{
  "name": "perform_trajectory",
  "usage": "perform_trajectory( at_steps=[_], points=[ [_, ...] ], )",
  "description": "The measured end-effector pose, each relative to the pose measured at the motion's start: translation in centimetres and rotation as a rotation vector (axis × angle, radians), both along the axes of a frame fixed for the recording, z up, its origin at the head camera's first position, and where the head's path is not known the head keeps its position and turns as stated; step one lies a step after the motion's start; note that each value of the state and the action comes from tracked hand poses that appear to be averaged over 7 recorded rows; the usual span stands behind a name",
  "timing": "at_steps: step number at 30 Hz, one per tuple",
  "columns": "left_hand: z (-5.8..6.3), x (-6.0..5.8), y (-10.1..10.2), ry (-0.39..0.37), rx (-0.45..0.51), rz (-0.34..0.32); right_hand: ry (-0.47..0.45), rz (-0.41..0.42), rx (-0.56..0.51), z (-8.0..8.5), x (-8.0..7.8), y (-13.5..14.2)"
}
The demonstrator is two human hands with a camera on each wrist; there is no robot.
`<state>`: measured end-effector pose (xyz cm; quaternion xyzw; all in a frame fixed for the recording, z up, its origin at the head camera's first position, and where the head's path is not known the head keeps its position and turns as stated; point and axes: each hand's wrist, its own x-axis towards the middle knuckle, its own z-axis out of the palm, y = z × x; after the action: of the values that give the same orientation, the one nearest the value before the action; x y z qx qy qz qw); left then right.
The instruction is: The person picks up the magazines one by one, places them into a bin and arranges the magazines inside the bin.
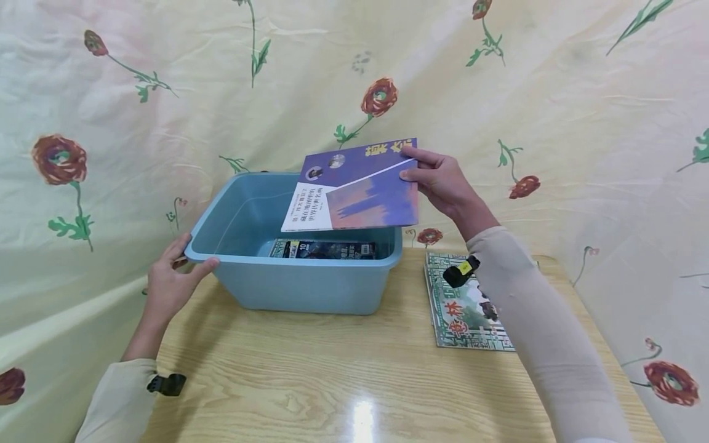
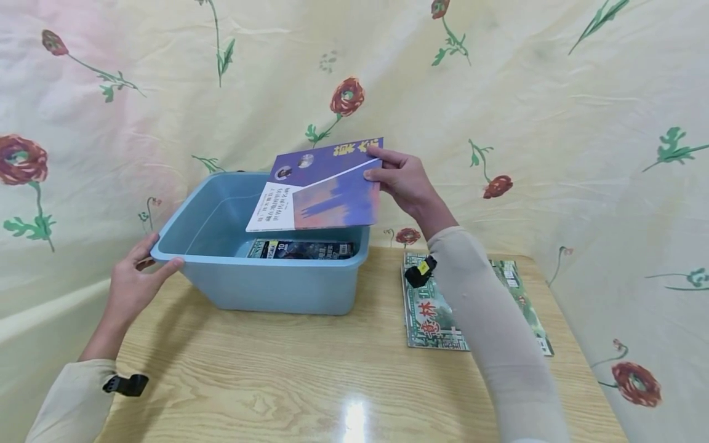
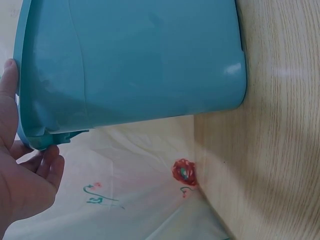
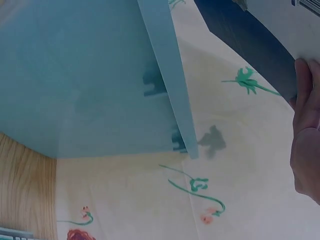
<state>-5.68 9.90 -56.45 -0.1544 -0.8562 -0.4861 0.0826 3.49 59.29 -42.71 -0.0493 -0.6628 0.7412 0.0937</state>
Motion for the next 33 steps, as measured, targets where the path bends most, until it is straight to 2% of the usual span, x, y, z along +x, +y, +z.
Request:
perform_trajectory(
  at_steps=[11, 17, 24, 33],
  points=[
    [-0.3, -0.1, 0.0, 0.022, 0.013, -0.006, -0.024, 0.024, 0.054, -0.8, -1.8, -2.6],
    [-0.3, 0.1, -0.1, 0.015, 0.016, -0.016, -0.047, 0.04, 0.111, -1.1, -2.8, -4.1],
    [-0.1, 0.2, -0.1, 0.011, 0.016, -0.016, -0.065, 0.042, 0.129, -1.5, -4.0, -5.6],
    [0.0, 0.3, 0.0, 0.021, 0.018, -0.019, -0.07, 0.057, 0.262, -2.0, -5.0, -7.1]
  ],
)
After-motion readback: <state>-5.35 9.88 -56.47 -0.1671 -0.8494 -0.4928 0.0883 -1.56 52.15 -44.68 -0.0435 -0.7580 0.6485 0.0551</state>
